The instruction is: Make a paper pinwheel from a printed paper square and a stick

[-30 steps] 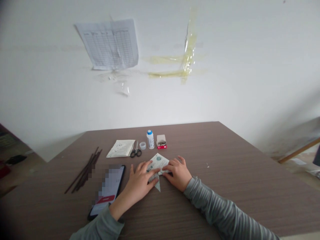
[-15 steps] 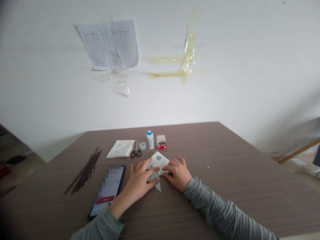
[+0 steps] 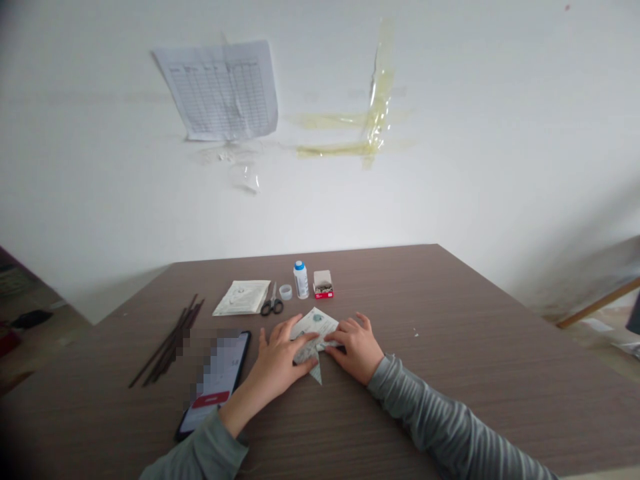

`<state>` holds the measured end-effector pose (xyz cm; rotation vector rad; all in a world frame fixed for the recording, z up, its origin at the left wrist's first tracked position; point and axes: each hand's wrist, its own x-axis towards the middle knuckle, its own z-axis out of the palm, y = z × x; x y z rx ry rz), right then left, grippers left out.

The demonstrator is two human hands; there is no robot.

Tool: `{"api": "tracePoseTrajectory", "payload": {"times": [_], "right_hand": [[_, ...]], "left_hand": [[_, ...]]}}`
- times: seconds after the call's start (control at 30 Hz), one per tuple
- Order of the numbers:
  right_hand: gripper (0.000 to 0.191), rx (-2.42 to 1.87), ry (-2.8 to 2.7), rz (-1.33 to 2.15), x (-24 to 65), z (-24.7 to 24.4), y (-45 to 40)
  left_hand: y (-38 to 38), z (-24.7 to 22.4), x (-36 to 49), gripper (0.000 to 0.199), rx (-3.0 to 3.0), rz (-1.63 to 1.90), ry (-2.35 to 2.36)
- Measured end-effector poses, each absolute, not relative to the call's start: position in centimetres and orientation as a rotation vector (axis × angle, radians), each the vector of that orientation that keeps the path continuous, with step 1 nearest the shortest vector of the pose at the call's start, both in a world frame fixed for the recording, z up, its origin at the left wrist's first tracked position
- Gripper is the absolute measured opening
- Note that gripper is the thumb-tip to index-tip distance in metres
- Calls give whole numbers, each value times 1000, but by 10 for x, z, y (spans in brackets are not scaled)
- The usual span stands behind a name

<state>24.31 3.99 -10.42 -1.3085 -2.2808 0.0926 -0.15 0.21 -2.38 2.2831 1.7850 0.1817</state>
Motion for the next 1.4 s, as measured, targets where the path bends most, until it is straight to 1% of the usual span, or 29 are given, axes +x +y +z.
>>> {"api": "tracePoseTrajectory", "payload": {"times": [0.1,0.13,0.27,0.33,0.5,0.73,0.87,0.97,1.17,1.4], "right_hand": [[19,-1319,-2290,102,242,-104,40],[18,-1322,-2292,107,242,-103,40],[14,-1310,-2295,124,243,-101,39],[14,-1317,-2296,134,242,-99,38],[15,-1373,-2291,165,240,-94,36],[15,-1340,-2289,157,243,-97,36],[18,-1331,-2299,161,243,-97,36],[16,-1327,-2292,184,241,-96,36],[14,-1323,-2282,147,242,-98,37],[18,-1328,-2278,136,243,-100,37]], "left_hand": [[4,-25,-2,71,2286,214,1799],[4,-25,-3,70,2287,214,1797],[0,-23,-3,55,2328,226,1780],[-2,-22,-3,50,2354,241,1767],[-2,-22,-2,51,2357,222,1762],[-2,-22,-1,48,2339,187,1770],[-3,-23,-1,56,2330,242,1809],[-2,-23,-1,62,2300,270,1839],[-2,-19,0,45,2283,206,1826],[-1,-23,-1,40,2319,250,1819]]}}
